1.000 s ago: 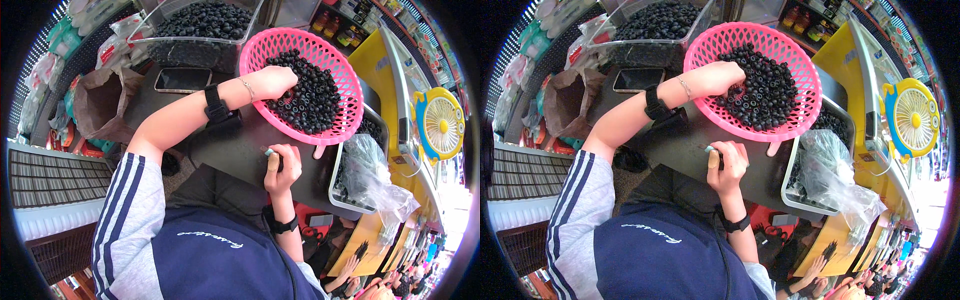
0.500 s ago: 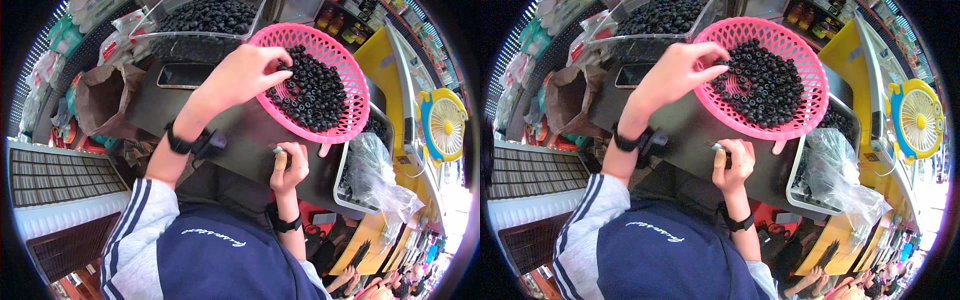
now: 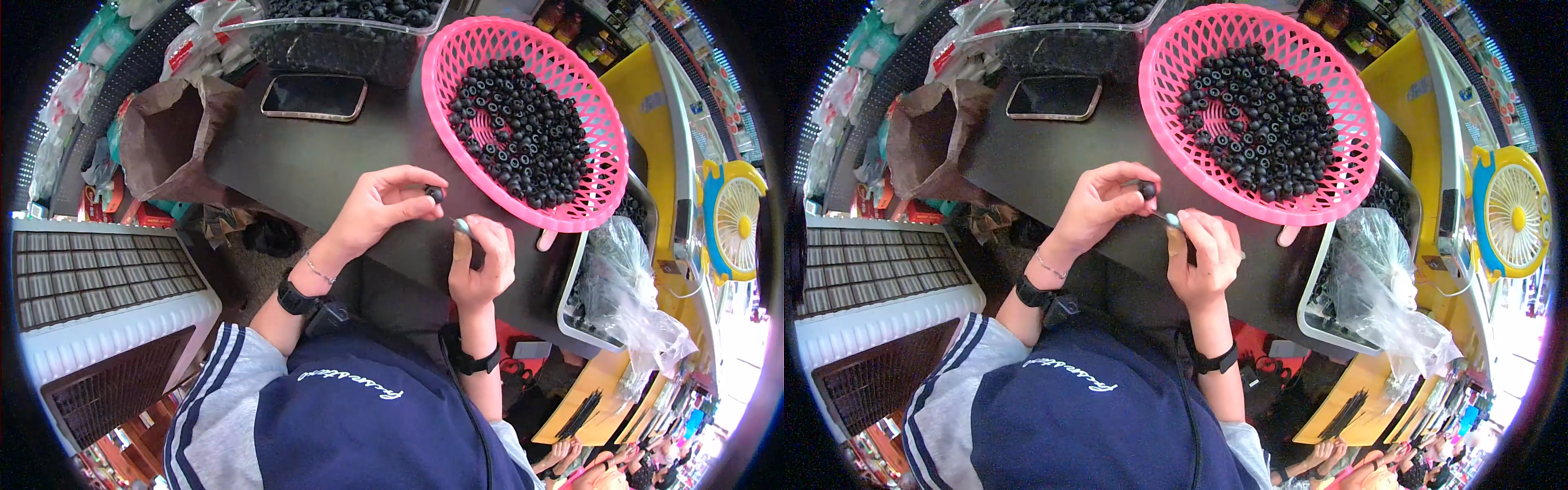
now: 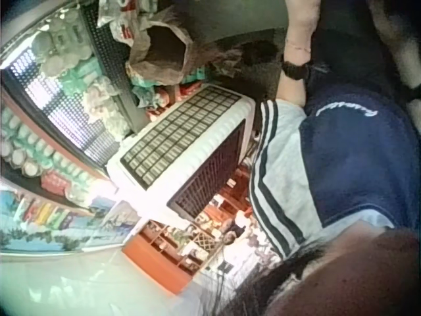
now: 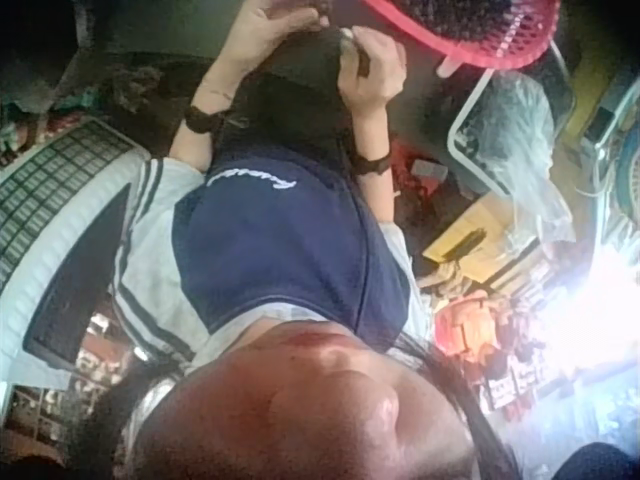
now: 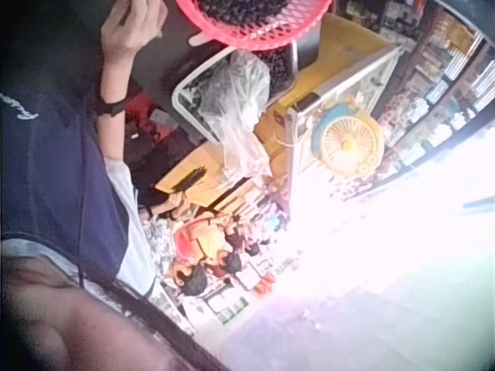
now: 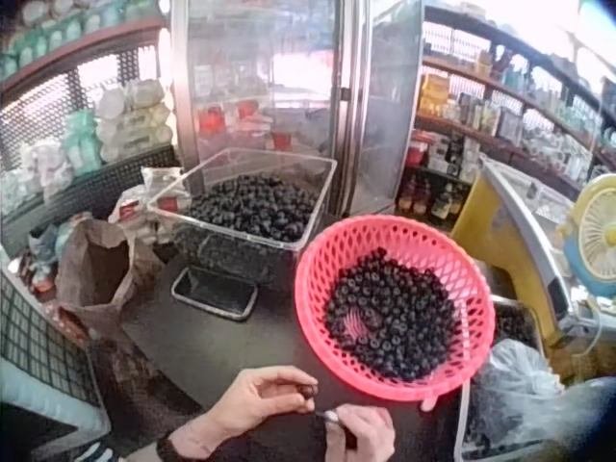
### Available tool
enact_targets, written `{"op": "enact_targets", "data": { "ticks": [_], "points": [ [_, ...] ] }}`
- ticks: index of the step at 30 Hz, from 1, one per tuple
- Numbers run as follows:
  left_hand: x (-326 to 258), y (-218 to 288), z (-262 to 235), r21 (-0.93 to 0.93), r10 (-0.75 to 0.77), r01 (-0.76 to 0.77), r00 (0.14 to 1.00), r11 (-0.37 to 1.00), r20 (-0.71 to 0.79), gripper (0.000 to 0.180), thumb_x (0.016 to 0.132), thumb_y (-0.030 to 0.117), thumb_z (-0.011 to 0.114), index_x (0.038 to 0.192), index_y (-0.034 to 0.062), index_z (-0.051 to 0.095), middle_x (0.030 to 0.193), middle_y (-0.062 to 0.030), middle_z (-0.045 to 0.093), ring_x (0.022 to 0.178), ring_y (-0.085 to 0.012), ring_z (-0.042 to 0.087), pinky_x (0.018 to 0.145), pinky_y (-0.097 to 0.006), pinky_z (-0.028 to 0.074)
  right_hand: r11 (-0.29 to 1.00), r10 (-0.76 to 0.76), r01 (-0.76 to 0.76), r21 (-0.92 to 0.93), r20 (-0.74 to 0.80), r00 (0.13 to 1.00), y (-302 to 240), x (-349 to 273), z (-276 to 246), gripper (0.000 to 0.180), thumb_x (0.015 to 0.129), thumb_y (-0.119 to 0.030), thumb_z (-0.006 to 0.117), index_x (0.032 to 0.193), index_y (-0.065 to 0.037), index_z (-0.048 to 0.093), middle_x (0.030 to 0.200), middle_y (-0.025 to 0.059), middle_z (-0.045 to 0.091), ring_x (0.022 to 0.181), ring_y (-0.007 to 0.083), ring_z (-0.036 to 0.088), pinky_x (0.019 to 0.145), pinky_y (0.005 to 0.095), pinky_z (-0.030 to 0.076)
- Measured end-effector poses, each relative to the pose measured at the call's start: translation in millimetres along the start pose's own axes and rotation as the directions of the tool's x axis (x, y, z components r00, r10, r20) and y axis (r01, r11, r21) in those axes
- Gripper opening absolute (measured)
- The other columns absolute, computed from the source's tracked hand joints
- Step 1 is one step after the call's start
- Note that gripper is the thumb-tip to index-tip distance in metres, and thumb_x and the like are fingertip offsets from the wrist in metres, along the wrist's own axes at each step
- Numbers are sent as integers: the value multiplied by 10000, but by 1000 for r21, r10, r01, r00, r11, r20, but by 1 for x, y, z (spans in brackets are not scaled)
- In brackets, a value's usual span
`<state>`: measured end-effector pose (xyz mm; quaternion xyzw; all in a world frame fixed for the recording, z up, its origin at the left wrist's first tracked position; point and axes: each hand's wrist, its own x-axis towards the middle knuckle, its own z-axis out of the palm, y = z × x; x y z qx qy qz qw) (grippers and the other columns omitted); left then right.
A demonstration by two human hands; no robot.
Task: The person is sorting and assembling small black circular shoe components, possibly eyelets or decorative studs, from a pink basket.
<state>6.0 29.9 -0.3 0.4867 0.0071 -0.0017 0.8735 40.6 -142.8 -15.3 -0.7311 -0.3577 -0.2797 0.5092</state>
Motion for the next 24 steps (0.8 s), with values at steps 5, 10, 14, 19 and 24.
{"op": "enact_targets", "data": {
  "ticks": [5,10,14,19,24],
  "points": [
    [2,0,5,-30,8,-6,998,1000,61,304,840,32,667,1124,-38,587,1019,-90,623,889,-139,630,800,-263,530,999,-8,7,-43,-27,1000,1,1,0,258,761,-7,687,1009,-29,620,907,108,666,782,251,638,719,336,468],
    [2,-4,0,-79,55,-47,994,996,95,290,821,-7,674,1099,-37,600,1029,-88,637,918,-147,640,824,-269,537,998,-23,23,-59,-6,1000,-2,2,1,260,753,-7,683,1005,-34,623,912,105,666,795,251,630,743,346,456],
    [2,-8,-1,-48,108,-105,990,993,87,290,795,-47,681,1075,-38,606,1025,-91,633,926,-149,632,828,-276,539,998,-41,42,-56,20,999,-3,5,0,216,797,0,654,1007,-18,606,910,134,657,790,262,613,735,342,462],
    [1,-4,4,-10,118,-117,990,993,76,293,768,-99,677,1048,-44,612,1005,-89,632,928,-152,629,838,-285,541,997,-57,58,-57,26,998,-3,5,0,205,811,9,647,1010,-11,598,905,146,655,773,271,605,724,340,464],
    [2,-8,3,29,181,-183,981,983,69,289,742,-120,685,1015,-50,619,1007,-102,620,930,-164,627,823,-288,550,998,-44,44,-52,3,999,-2,3,2,274,725,1,702,986,-41,627,902,97,660,780,245,623,741,343,453]
  ]
}}
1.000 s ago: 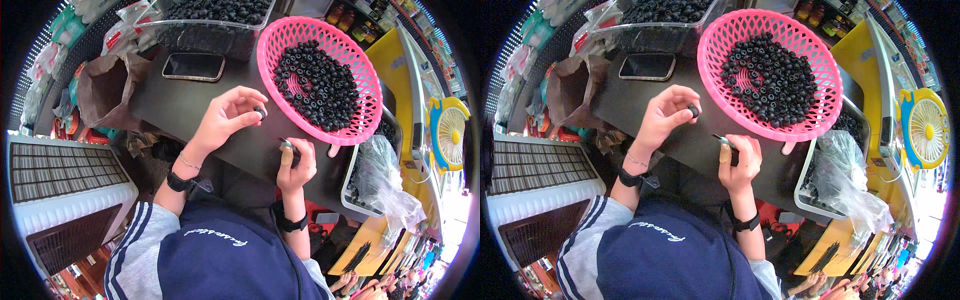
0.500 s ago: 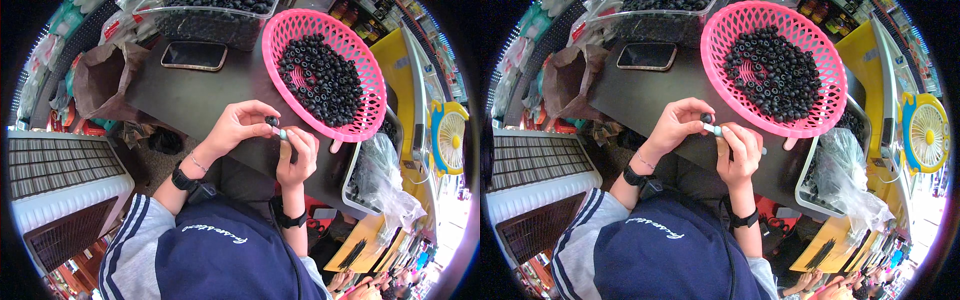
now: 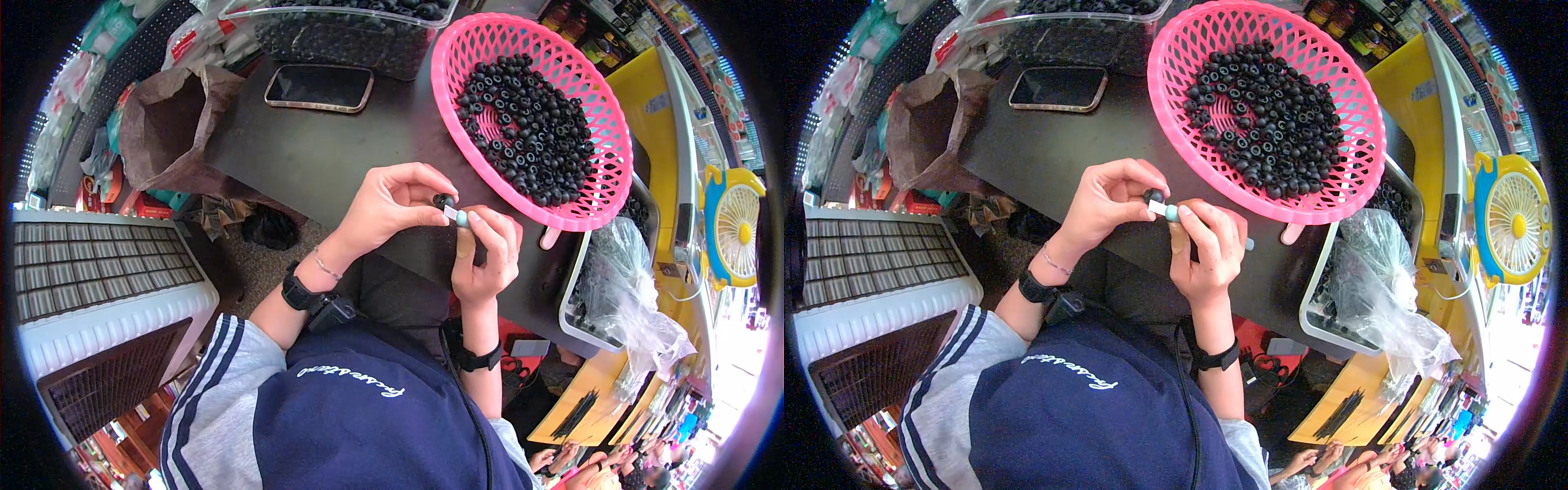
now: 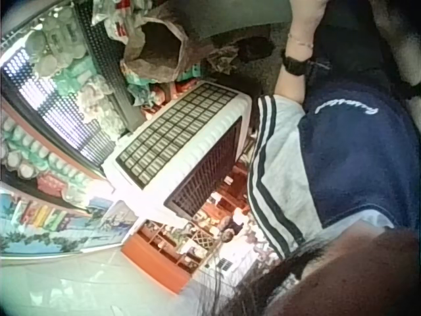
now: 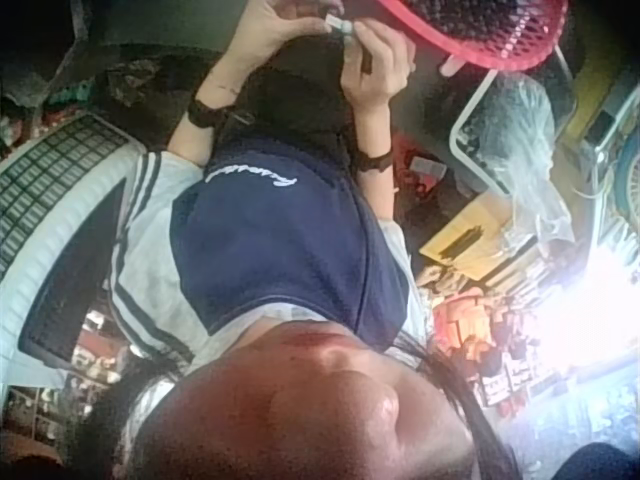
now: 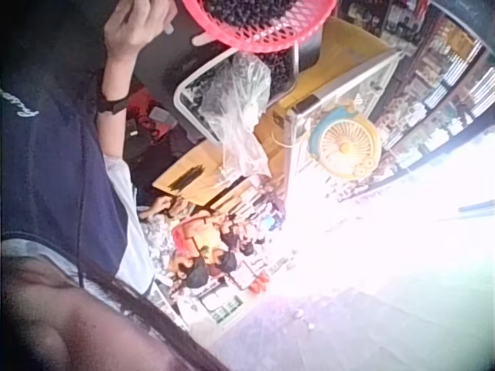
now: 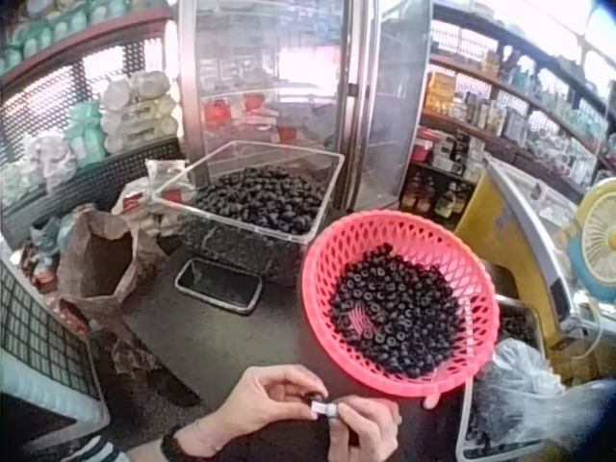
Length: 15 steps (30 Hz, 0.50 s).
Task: The person is sorting and assembling small black circular shoe components, possibly eyelets or decorative studs, from a pink basket.
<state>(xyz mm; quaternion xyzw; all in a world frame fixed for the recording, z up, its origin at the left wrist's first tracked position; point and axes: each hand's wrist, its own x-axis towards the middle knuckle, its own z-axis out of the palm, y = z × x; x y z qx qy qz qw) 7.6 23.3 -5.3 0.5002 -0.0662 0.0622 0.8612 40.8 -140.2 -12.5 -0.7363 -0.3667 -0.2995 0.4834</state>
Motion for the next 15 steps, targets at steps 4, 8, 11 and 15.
{"op": "enact_targets", "data": {
  "ticks": [4,8,11,15],
  "points": [
    [-1,-1,1,28,43,-42,999,999,-16,264,730,-128,688,977,-55,628,1013,-122,608,930,-178,625,816,-294,557,1000,-6,6,8,-6,1000,-1,0,-1,277,715,5,707,978,-40,632,900,99,659,772,244,622,739,341,453],
    [-1,-1,1,52,77,-77,997,996,-9,250,729,-136,685,960,-55,636,1012,-131,607,930,-186,625,815,-304,563,1000,-7,7,-1,-16,1000,-1,1,-1,279,715,7,705,981,-38,631,896,99,659,768,243,621,738,341,453],
    [-2,0,2,63,87,-86,996,994,-16,246,733,-137,683,962,-56,643,1009,-138,610,925,-192,630,808,-304,567,1000,-11,11,2,-16,1000,-1,1,0,286,714,10,706,985,-41,630,896,98,657,763,240,619,733,339,451],
    [-4,3,5,117,125,-123,992,986,-9,245,741,-133,679,972,-57,648,1004,-146,616,903,-195,644,795,-296,571,1000,-22,22,21,-11,1000,0,-1,0,301,710,14,714,992,-50,630,899,100,652,749,237,612,715,334,447]
  ]
}}
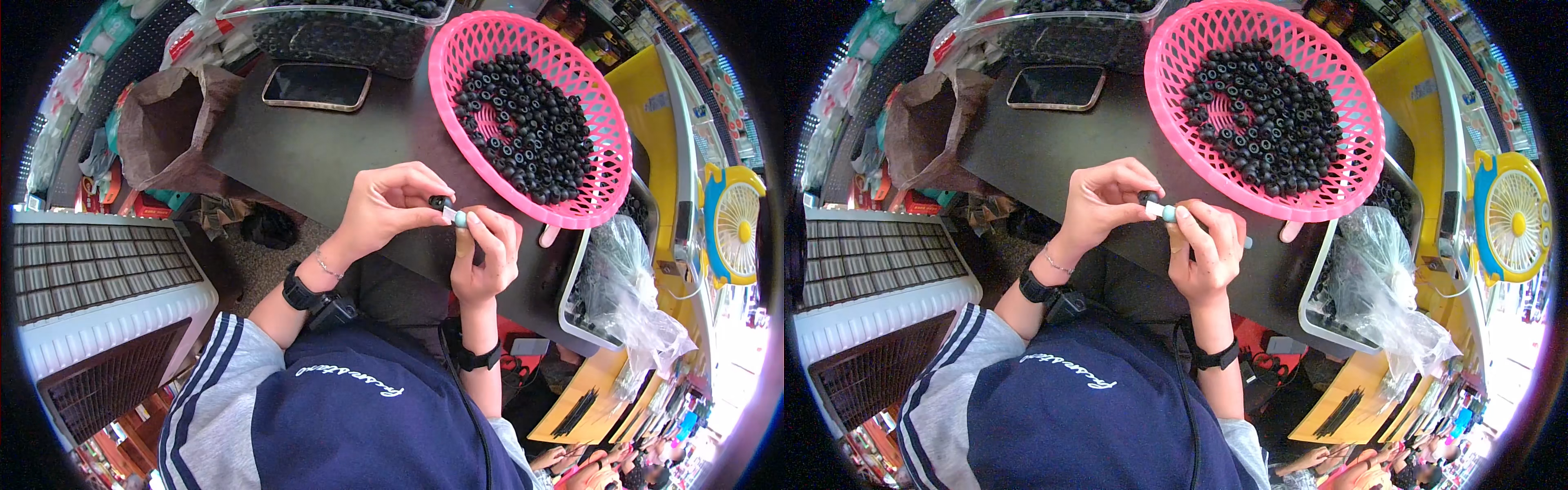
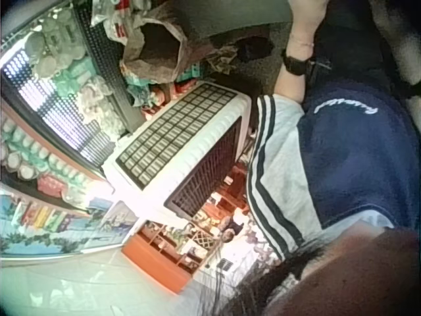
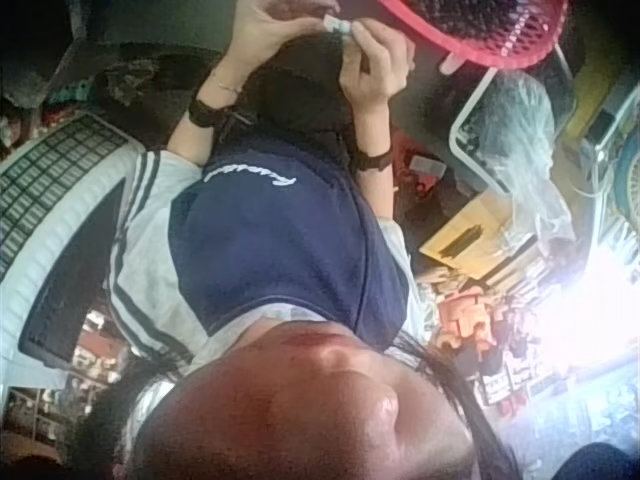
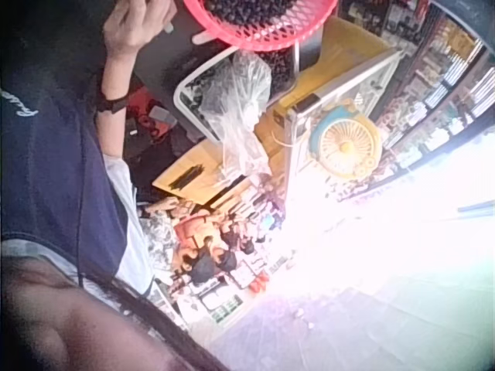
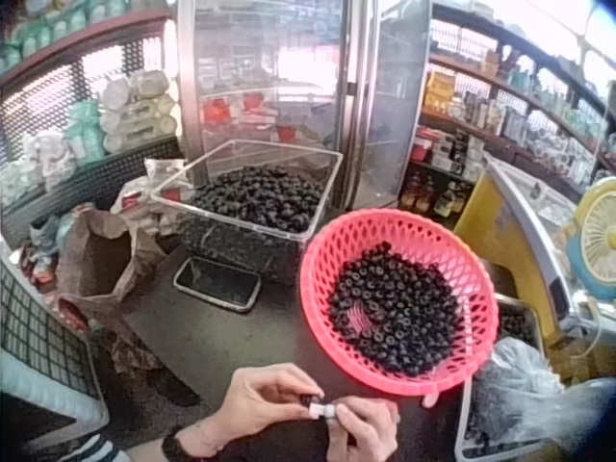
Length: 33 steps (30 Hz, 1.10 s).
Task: The person is sorting and assembling small black circular shoe components, possibly eyelets or decorative studs, from a pink basket.
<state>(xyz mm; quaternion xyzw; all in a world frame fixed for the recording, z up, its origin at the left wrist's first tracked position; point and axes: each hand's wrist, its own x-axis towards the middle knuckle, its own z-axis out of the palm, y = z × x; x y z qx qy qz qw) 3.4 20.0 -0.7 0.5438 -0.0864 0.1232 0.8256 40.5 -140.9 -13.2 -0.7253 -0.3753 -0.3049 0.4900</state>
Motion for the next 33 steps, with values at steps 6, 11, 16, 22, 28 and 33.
{"op": "enact_targets", "data": {
  "ticks": [6,11,16,22,28,33],
  "points": [
    [-2,-1,5,0,19,-19,1000,1000,-24,235,740,-120,687,961,-49,656,970,-149,627,856,-174,640,745,-261,549,1000,-23,23,-2,-20,1000,0,0,-1,294,715,7,717,990,-52,633,892,103,646,728,239,606,693,330,443],
    [-3,-2,7,11,45,-44,998,999,-35,233,740,-107,694,961,-43,658,955,-154,629,848,-166,634,723,-245,539,999,-30,29,-30,-32,999,-2,1,-1,262,727,-7,714,975,-48,638,881,104,644,728,239,609,692,328,443],
    [-4,-1,11,14,35,-35,999,999,-33,228,740,-103,697,957,-46,657,944,-154,627,840,-172,637,708,-253,549,998,-38,36,-47,-49,998,0,0,-2,237,756,-19,703,979,-49,629,882,108,646,727,234,610,695,327,444],
    [-3,-1,14,-135,-75,70,997,988,-29,209,804,0,689,989,-67,620,909,-161,629,764,-191,647,669,-281,560,999,53,-53,9,-118,992,5,-9,-2,220,851,-29,616,1055,-36,532,892,129,640,743,247,597,719,340,446],
    [-4,-8,12,-132,-33,27,999,991,-41,260,848,35,658,1078,-48,569,946,-174,637,734,-185,642,658,-289,556,994,111,-107,35,-129,985,5,-9,-1,185,878,-50,585,1052,-15,534,901,153,633,770,260,587,728,343,446],
    [-3,-2,13,-123,-76,69,996,990,-49,269,867,44,640,1108,-40,557,969,-174,638,756,-170,630,686,-287,543,987,148,-138,77,-145,978,7,-11,0,181,883,-52,576,1054,-14,532,904,157,633,772,263,588,734,341,443]
  ]
}}
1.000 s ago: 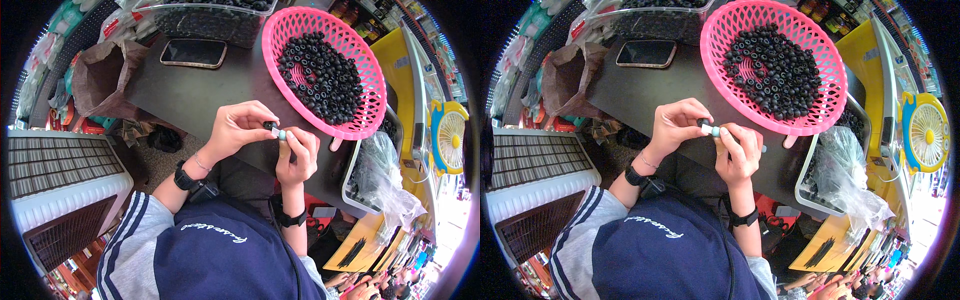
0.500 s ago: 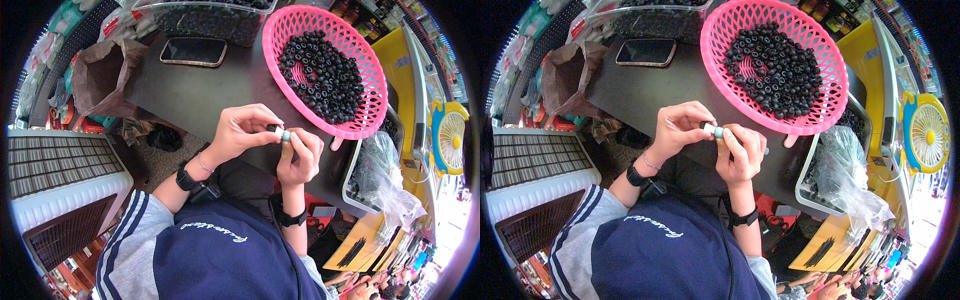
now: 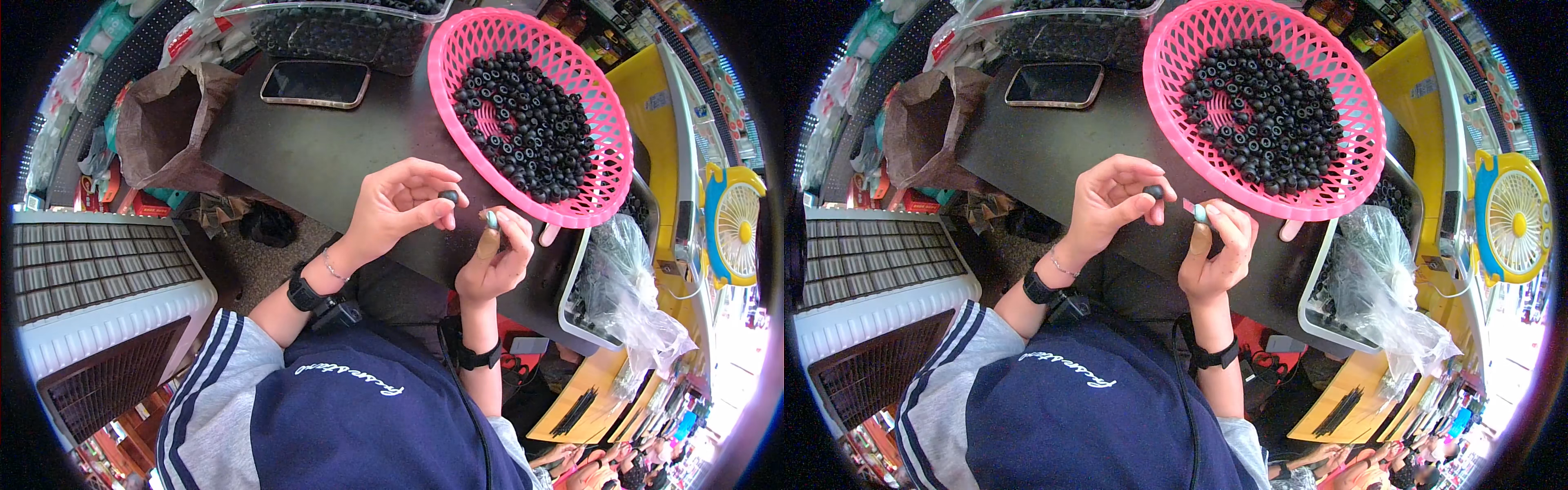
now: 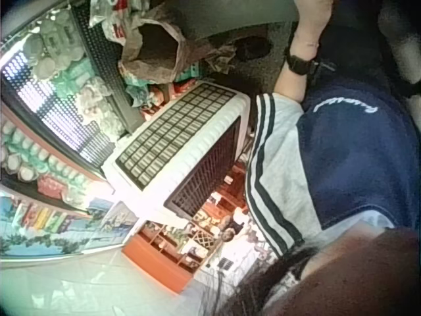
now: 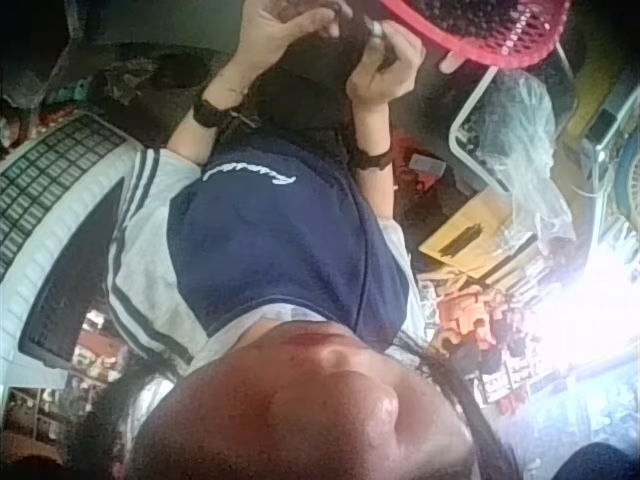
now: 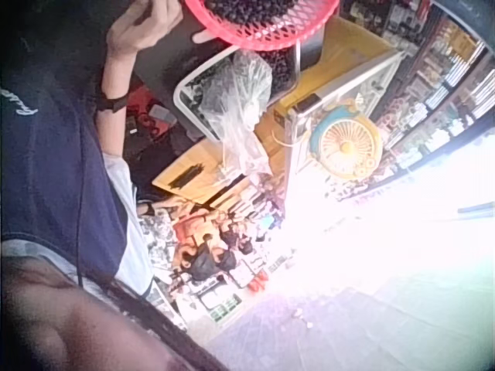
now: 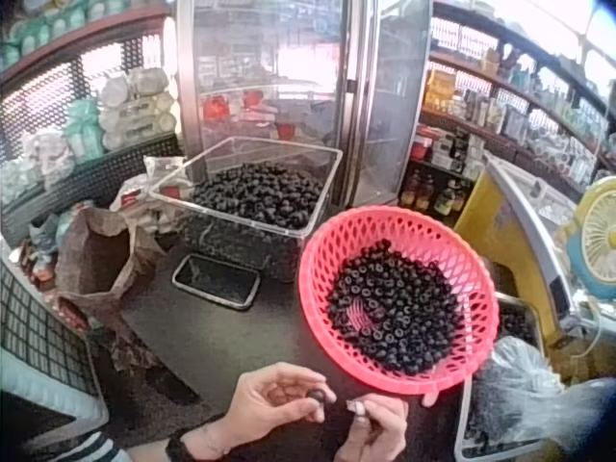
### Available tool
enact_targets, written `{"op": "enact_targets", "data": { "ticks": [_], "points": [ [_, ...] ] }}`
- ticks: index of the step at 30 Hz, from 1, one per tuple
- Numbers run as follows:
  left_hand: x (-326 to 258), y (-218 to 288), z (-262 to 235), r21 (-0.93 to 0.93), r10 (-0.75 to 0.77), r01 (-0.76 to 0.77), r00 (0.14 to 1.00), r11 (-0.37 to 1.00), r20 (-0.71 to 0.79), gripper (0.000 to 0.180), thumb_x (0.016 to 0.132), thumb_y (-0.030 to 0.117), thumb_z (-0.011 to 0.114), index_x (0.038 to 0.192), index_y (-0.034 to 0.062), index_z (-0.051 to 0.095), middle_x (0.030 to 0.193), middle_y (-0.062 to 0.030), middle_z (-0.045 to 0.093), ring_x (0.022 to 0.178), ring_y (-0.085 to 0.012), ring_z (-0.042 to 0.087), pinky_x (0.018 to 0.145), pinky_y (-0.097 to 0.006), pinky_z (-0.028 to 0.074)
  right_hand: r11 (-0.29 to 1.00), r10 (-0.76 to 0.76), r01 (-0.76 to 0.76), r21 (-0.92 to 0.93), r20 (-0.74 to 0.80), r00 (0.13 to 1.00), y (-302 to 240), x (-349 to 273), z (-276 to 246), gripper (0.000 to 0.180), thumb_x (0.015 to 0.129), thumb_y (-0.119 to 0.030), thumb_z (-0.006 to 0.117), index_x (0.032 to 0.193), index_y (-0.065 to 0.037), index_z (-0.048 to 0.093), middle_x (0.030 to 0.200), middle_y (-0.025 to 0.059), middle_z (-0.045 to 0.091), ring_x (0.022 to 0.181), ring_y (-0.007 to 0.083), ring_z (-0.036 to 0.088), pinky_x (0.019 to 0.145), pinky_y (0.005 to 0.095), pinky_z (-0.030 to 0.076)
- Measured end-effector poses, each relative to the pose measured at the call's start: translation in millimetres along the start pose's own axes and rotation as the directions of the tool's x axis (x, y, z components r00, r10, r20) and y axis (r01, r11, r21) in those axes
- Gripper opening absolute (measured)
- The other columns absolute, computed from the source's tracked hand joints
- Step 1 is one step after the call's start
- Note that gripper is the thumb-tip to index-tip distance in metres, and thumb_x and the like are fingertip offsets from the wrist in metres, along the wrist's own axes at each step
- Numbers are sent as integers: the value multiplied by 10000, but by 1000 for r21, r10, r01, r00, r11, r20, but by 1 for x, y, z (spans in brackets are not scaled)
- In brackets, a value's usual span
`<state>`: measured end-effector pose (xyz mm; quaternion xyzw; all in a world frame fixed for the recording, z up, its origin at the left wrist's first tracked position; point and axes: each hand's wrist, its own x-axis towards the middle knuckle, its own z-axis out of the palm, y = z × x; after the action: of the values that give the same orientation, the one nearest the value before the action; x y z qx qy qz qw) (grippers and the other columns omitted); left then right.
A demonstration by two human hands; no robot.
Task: The person is sorting and assembling small black circular shoe components, possibly eyelets or decorative studs, from a pink basket.
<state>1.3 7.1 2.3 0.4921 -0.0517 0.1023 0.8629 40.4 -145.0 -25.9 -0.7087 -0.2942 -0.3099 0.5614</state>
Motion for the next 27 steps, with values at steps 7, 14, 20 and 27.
{"op": "enact_targets", "data": {
  "ticks": [7,14,20,27],
  "points": [
    [51,56,-14,682,395,-396,903,615,169,252,815,5,641,1062,-17,600,1044,-93,629,937,-145,594,836,-274,471,999,25,-25,29,1,1000,3,-4,0,183,880,-52,580,1055,-19,536,900,151,635,775,262,596,731,337,445],
    [150,154,-37,943,647,-280,690,-177,326,265,812,103,665,1042,-15,606,998,-155,640,932,-275,616,854,-339,475,1000,15,-15,8,26,1000,-3,3,2,189,858,-29,600,1039,-10,552,897,152,635,774,278,604,729,350,451],
    [183,88,-11,752,100,-656,746,-59,659,356,786,195,679,1077,3,600,1020,-165,628,968,-294,608,873,-365,475,952,2,67,-299,225,974,-11,16,6,254,735,-54,723,970,-47,628,931,75,624,861,239,589,772,364,423],
    [196,2,19,724,-404,-689,666,-14,627,197,722,84,675,890,-9,633,931,-164,636,913,-327,616,806,-418,496,941,23,67,-330,259,966,-11,17,9,252,732,-45,720,962,-53,617,917,64,616,847,233,586,765,365,420]
  ]
}}
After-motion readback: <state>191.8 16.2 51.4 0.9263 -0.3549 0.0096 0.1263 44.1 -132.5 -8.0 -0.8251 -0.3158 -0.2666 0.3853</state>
